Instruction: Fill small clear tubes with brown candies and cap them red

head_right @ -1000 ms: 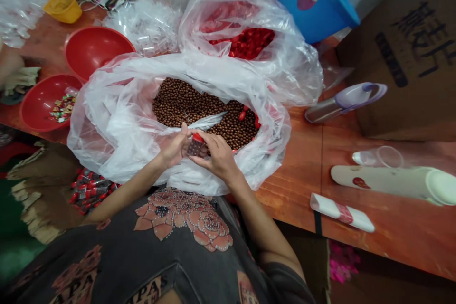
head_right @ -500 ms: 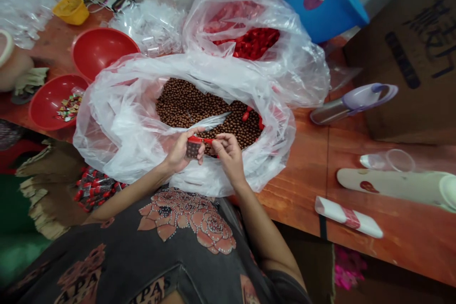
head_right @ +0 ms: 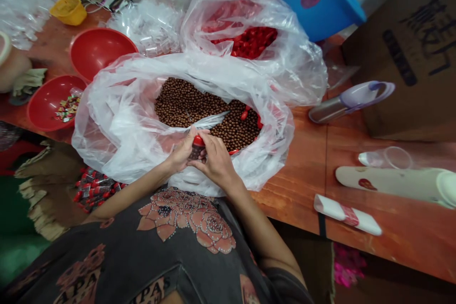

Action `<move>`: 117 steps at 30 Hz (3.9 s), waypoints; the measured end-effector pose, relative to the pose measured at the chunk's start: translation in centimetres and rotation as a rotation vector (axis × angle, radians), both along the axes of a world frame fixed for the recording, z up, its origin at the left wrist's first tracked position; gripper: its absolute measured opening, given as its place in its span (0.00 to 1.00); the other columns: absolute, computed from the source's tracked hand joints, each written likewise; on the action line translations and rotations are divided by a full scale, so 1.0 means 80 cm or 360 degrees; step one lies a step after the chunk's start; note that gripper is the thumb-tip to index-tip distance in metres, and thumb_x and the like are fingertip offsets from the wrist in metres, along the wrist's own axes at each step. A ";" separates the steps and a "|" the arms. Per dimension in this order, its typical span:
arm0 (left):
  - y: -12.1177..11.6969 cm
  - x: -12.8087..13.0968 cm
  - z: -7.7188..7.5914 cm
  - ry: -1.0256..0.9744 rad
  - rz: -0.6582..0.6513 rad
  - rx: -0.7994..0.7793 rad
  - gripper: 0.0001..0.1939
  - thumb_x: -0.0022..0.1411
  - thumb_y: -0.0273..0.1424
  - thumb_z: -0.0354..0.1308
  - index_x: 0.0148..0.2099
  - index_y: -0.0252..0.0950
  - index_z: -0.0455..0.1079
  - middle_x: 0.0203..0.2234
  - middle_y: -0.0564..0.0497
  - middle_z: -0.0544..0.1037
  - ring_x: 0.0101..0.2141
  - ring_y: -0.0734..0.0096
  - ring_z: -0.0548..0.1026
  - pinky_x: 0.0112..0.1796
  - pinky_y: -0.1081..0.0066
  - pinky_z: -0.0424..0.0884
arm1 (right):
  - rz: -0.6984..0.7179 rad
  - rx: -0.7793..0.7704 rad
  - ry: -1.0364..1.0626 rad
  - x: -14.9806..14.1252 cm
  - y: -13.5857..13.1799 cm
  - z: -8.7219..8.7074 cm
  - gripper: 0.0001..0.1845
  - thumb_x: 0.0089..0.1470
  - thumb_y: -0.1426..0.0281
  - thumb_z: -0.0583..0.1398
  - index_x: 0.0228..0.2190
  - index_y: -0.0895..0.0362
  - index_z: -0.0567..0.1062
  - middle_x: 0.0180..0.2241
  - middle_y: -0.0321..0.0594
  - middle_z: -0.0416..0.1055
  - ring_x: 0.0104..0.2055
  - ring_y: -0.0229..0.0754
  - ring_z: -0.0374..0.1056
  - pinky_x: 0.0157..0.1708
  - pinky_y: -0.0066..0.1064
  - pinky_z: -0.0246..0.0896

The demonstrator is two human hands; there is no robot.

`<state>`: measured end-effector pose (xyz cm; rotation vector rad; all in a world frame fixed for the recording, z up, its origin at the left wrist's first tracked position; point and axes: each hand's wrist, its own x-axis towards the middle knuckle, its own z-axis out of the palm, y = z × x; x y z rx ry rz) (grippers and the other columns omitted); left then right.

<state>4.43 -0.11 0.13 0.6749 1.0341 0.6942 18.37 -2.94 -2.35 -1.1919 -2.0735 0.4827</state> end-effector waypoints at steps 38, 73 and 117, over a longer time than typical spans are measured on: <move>0.223 -0.111 -0.045 0.1339 -0.0394 0.0635 0.16 0.46 0.28 0.67 0.40 0.29 0.76 0.32 0.45 0.81 0.31 0.68 0.76 0.33 0.71 0.72 | -0.0655 -0.0250 -0.0347 0.085 0.107 -0.047 0.19 0.61 0.71 0.54 0.51 0.61 0.74 0.48 0.56 0.69 0.47 0.53 0.70 0.50 0.48 0.67; 0.214 -0.052 -0.060 0.0765 0.0035 0.0624 0.10 0.52 0.22 0.64 0.39 0.33 0.70 0.24 0.56 0.72 0.24 0.80 0.70 0.26 0.80 0.66 | -0.0712 -0.0901 0.1264 0.087 0.050 -0.025 0.40 0.50 0.60 0.64 0.62 0.44 0.58 0.39 0.36 0.70 0.29 0.37 0.68 0.31 0.34 0.70; 0.155 -0.063 -0.034 0.0708 -0.0028 0.0452 0.08 0.53 0.27 0.65 0.37 0.31 0.76 0.28 0.51 0.78 0.25 0.78 0.72 0.28 0.77 0.69 | -0.0493 -0.1183 0.1594 0.045 0.026 -0.020 0.24 0.51 0.58 0.66 0.49 0.48 0.75 0.43 0.39 0.78 0.43 0.42 0.73 0.39 0.32 0.66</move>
